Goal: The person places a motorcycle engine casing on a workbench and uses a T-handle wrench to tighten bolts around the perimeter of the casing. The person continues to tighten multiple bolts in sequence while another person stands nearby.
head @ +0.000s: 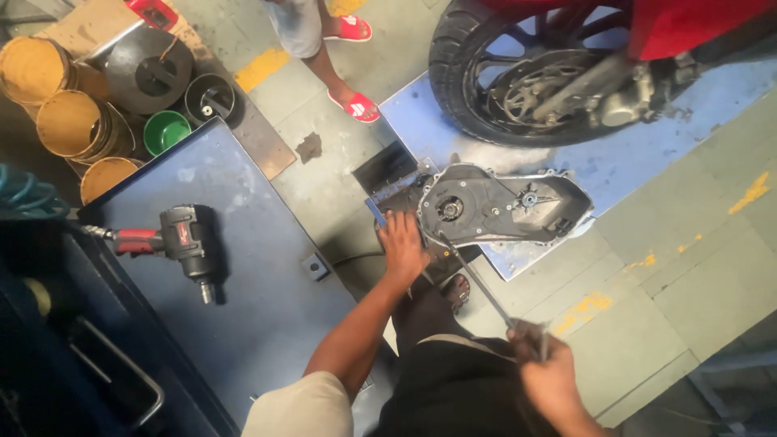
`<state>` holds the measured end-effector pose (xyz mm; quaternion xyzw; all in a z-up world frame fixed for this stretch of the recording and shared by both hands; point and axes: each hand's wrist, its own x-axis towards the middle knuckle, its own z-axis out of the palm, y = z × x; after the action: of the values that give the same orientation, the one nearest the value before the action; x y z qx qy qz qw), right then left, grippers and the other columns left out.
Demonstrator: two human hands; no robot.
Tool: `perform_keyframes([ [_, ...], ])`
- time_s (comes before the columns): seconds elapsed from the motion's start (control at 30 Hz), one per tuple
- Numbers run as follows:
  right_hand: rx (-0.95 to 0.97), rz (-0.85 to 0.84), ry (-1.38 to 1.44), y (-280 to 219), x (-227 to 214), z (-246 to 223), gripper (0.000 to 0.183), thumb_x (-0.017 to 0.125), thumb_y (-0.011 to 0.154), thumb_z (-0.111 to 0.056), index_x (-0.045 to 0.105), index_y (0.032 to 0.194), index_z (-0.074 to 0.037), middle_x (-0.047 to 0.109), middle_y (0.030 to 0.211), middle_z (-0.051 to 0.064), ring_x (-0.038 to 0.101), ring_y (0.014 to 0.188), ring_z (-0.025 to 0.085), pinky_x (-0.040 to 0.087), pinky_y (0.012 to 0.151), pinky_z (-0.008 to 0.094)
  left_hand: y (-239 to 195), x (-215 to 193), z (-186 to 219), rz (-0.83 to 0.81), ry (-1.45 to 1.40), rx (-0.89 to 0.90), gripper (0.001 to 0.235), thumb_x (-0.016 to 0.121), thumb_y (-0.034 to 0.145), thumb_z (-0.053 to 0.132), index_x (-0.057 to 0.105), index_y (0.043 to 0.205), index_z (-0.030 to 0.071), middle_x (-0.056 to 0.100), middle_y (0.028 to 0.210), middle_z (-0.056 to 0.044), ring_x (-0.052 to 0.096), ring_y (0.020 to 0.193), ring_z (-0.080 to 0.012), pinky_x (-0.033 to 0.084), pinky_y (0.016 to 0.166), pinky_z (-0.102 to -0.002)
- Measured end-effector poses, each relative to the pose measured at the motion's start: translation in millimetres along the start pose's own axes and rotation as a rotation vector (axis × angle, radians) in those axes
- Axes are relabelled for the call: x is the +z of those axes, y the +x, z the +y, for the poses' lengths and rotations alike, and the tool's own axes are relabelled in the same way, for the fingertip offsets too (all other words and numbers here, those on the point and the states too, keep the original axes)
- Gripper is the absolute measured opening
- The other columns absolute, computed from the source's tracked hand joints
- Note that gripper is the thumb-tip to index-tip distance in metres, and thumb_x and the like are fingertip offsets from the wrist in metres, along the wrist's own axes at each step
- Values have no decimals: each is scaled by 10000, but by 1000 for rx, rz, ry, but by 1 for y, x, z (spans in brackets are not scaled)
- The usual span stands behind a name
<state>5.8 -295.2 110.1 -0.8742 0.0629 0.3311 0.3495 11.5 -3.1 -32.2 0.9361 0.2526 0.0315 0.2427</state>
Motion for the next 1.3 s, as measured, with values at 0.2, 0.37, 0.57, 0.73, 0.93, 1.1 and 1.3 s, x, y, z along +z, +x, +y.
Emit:
perform_keyframes([
  [0.2,-146,64,101,12,-41,34,324,713,920,-202,747,1177,-6,806,949,161,711,920,172,534,854,313,-32,-2,20,88,6,-5,994,864,629,290,422,1474,13,450,1413,-220,370,1397,-427,237,1162,-613],
  [0.37,-142,146,96,9,-56,78,370,710,923,-217,741,1236,-22,801,998,188,690,992,193,537,905,335,-97,83,46,228,-176,-50,795,830,752,362,482,1338,-49,440,1419,-292,357,1368,-472,232,1146,-611],
  [0.57,-153,124,63,16,-59,88,335,709,943,-220,751,1235,-62,802,1031,193,723,1022,210,551,925,358,-104,183,48,-223,-1315,-581,485,790,846,285,609,1186,-10,613,929,-190,617,789,-321,505,693,-494],
  [0.73,-385,138,-77,29,-69,108,342,720,911,-216,746,1225,-84,788,1113,154,757,995,188,582,883,336,-71,223,32,-510,-1339,-925,416,667,898,321,674,1253,104,707,1065,-124,657,839,-246,560,767,-414],
  [0.93,-339,28,-180,55,-90,133,383,736,930,-210,715,1310,-166,691,865,68,573,599,192,507,566,324,-29,235,19,-399,-1807,-986,547,587,966,387,511,1447,137,506,1527,-161,593,1258,-292,510,1022,-464],
  [1.1,-443,9,-117,67,-104,139,381,689,909,-147,710,1289,-138,642,767,64,519,599,143,486,540,304,-16,245,10,-345,-1787,-996,536,575,972,346,503,1450,114,541,1504,-149,614,1247,-302,516,1005,-484],
  [1.3,-477,47,-82,60,-97,148,364,695,897,-137,717,1259,-115,624,764,66,535,626,144,493,560,290,-12,237,5,-356,-1801,-928,499,604,999,310,531,1433,74,595,1446,-140,622,1251,-298,525,994,-470],
])
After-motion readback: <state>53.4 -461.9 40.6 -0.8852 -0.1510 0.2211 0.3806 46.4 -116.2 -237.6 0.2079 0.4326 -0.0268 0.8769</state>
